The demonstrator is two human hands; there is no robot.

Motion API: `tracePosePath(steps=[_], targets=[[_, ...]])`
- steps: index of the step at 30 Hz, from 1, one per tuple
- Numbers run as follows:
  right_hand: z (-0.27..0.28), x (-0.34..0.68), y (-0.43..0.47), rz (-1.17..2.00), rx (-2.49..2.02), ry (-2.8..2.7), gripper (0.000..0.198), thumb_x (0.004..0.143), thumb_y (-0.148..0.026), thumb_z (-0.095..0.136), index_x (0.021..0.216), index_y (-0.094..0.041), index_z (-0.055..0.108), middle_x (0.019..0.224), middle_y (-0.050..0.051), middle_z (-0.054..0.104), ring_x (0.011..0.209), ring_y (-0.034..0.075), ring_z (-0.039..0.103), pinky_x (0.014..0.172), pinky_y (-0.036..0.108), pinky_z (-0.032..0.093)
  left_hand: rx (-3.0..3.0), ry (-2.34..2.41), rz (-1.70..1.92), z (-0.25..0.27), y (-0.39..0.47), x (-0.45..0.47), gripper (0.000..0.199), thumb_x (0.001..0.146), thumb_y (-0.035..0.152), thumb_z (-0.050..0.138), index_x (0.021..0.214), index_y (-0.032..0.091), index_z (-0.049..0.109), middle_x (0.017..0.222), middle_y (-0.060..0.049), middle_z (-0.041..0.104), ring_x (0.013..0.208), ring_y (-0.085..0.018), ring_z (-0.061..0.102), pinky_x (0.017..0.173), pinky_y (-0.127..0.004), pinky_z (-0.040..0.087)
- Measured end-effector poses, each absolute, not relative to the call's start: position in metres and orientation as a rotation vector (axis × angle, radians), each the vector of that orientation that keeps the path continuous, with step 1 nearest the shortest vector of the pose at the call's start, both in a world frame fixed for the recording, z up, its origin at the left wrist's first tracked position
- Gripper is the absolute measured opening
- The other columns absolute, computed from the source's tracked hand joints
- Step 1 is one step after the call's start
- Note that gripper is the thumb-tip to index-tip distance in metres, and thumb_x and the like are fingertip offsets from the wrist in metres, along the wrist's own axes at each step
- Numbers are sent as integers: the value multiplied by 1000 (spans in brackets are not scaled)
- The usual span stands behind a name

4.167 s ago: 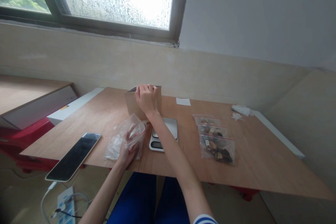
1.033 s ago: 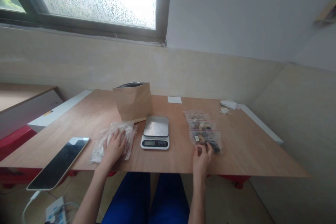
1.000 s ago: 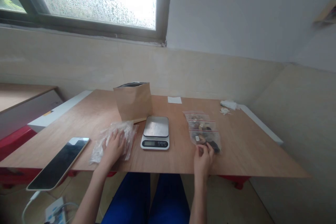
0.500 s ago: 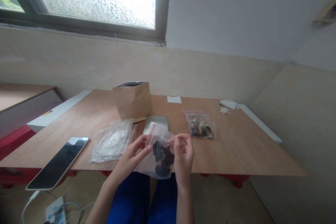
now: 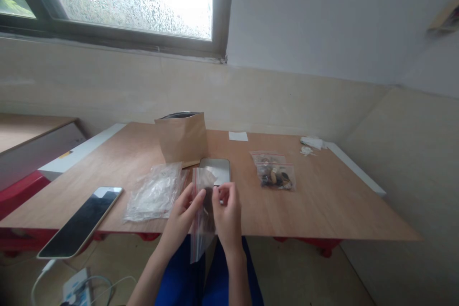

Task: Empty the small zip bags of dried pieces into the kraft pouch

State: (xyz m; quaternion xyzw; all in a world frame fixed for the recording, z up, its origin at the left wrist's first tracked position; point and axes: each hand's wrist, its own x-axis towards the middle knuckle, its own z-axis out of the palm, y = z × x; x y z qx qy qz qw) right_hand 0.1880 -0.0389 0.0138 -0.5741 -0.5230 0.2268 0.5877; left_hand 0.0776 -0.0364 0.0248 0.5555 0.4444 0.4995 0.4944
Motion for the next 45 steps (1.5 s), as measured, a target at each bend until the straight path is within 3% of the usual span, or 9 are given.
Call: tracePosePath(steps=[4,11,19,24,30,37,45], targets=[[21,180,-47,876,-1263,-1510,28,88,-43,43,71,-21,45,61,-3,48,55,12,48,53,22,38,1290,1207,1361,23,-31,77,32,84,45,48,67,20,38,62,6,36,58,-9,38,56,-21,34],[24,175,-49,913,-1264,-1581,23,89,-41,43,75,-21,44,63,-4,51,55,11,49,51,20,37,1309,1079,1246,24,-33,72,31,86,48,42,71,21,42,64,4,43,63,-11,44,60,-22,39],[24,176,-49,955,-1195,-1506,22,91,-34,38,77,-22,49,56,-4,51,49,12,51,47,20,36,1258,966,1121,19,-30,71,33,83,50,47,70,21,38,57,7,41,48,-9,44,47,-21,37],[21,175,-46,891,-1210,-1524,24,89,-32,40,74,-20,53,54,-4,51,48,12,51,47,21,36,1293,948,1092,18,-31,69,32,83,49,47,70,21,40,57,7,39,48,-9,44,47,-21,37],[19,175,-45,857,-1228,-1420,28,84,-35,41,60,-20,43,49,-6,40,44,9,42,44,20,31,1361,938,1099,22,-33,71,32,85,47,45,68,20,41,56,7,38,50,-8,41,50,-21,33],[18,172,-44,1018,-1123,-1244,33,80,-43,46,57,-21,37,48,-7,40,43,8,37,43,19,32,1288,855,1089,23,-35,73,34,84,49,47,67,20,40,54,6,39,49,-8,38,49,-21,31],[11,187,-35,970,-1029,-773,36,78,-47,47,58,-23,27,50,-9,25,44,7,20,40,18,26,932,910,1429,20,-25,57,38,78,47,57,65,20,35,52,9,33,45,-5,34,48,-18,30]])
